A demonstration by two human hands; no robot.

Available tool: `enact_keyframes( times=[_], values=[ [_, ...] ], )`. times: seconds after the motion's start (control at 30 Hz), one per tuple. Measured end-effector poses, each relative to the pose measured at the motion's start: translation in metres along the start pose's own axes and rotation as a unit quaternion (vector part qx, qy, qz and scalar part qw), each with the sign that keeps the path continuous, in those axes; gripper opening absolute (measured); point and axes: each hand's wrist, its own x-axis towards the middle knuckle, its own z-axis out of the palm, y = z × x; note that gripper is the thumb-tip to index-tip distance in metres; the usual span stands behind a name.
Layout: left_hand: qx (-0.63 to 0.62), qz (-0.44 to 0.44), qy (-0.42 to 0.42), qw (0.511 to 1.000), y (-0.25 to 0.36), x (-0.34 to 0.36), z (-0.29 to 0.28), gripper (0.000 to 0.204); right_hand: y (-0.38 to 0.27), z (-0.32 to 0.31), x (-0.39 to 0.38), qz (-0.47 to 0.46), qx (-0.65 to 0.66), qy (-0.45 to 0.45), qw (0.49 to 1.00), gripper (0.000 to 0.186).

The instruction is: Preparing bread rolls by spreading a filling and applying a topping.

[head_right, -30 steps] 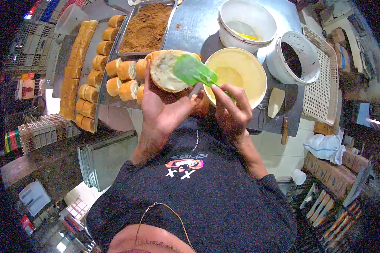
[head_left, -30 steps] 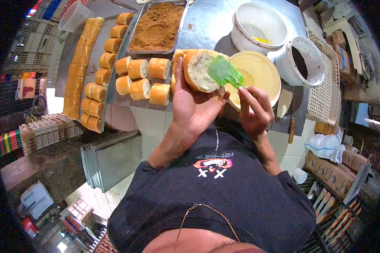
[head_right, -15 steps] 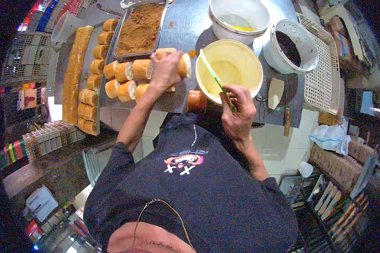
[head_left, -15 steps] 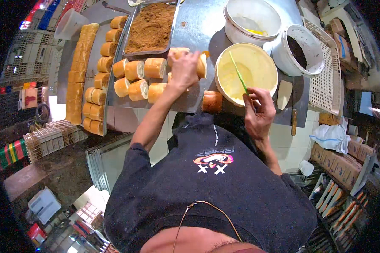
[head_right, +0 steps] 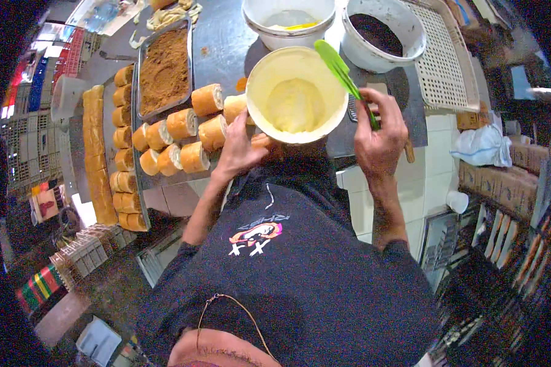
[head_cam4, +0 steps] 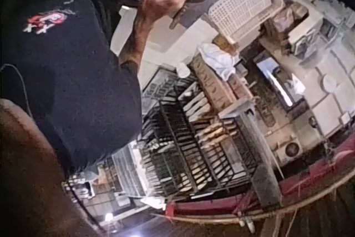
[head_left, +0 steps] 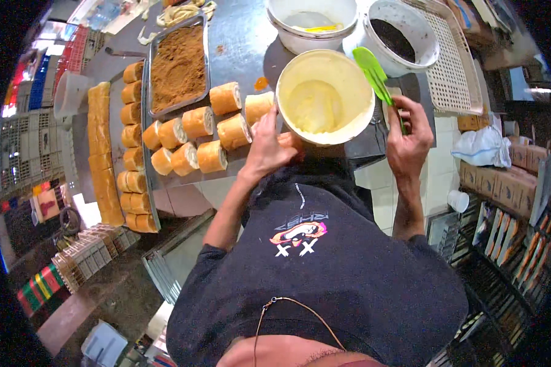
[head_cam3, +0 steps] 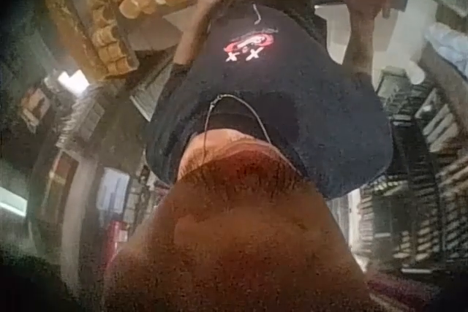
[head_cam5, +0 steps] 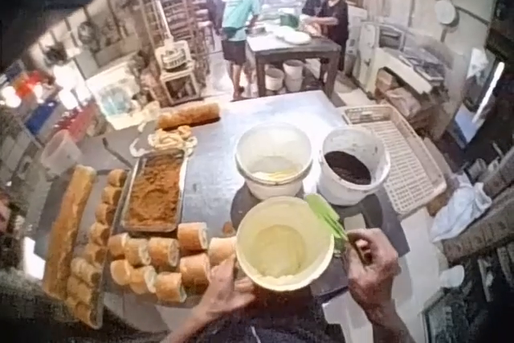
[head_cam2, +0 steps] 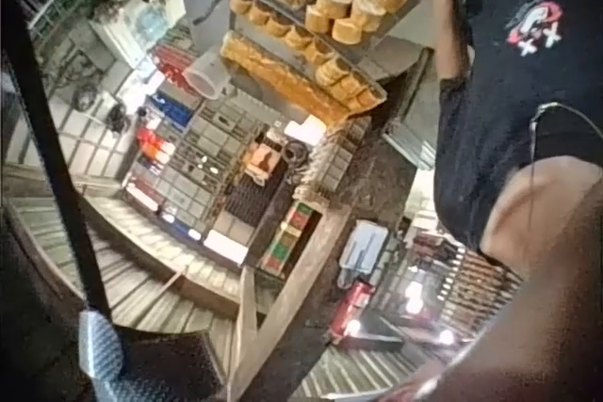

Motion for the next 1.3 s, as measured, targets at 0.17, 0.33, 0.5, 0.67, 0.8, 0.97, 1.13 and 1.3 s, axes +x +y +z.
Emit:
enact_keyframes(
  times=[0.17, 0.33, 0.5, 0.67, 0.8, 0.97, 1.13, 1.3],
  values=[
    [0.067, 0.058, 0.035, 0.995, 0.011, 0.017, 0.017, 0.093, -0.014, 0.002, 0.039, -0.121, -0.236, -0.187, 0.946, 0.01],
    [0.26, 0.059, -0.186, 0.946, 0.003, -0.008, 0.014, 0.09, 0.019, 0.068, 0.088, -0.188, -0.436, -0.447, 0.758, 0.011],
    [0.408, 0.104, -0.143, 0.896, -0.021, -0.013, 0.051, 0.06, 0.047, 0.123, 0.08, -0.366, -0.384, -0.515, 0.673, 0.013],
    [0.184, 0.064, -0.04, 0.98, -0.016, -0.019, 0.034, 0.06, 0.022, 0.12, 0.106, -0.261, -0.346, -0.655, 0.619, 0.02],
    [0.009, 0.029, 0.056, 0.998, 0.034, -0.024, 0.0, 0.086, 0.012, 0.072, 0.154, -0.095, -0.134, -0.715, 0.68, 0.021],
    [-0.091, -0.035, 0.092, 0.991, 0.063, -0.028, -0.046, 0.085, 0.033, 0.007, 0.156, 0.046, 0.033, -0.625, 0.779, 0.025],
    [-0.123, 0.032, 0.166, 0.978, 0.091, -0.013, -0.078, 0.089, -0.005, -0.007, 0.062, 0.047, 0.206, -0.357, 0.91, 0.014],
    [-0.102, 0.134, 0.179, 0.969, 0.109, 0.016, -0.085, 0.097, -0.03, 0.006, 0.001, -0.177, 0.106, -0.208, 0.956, 0.034]
  ],
)
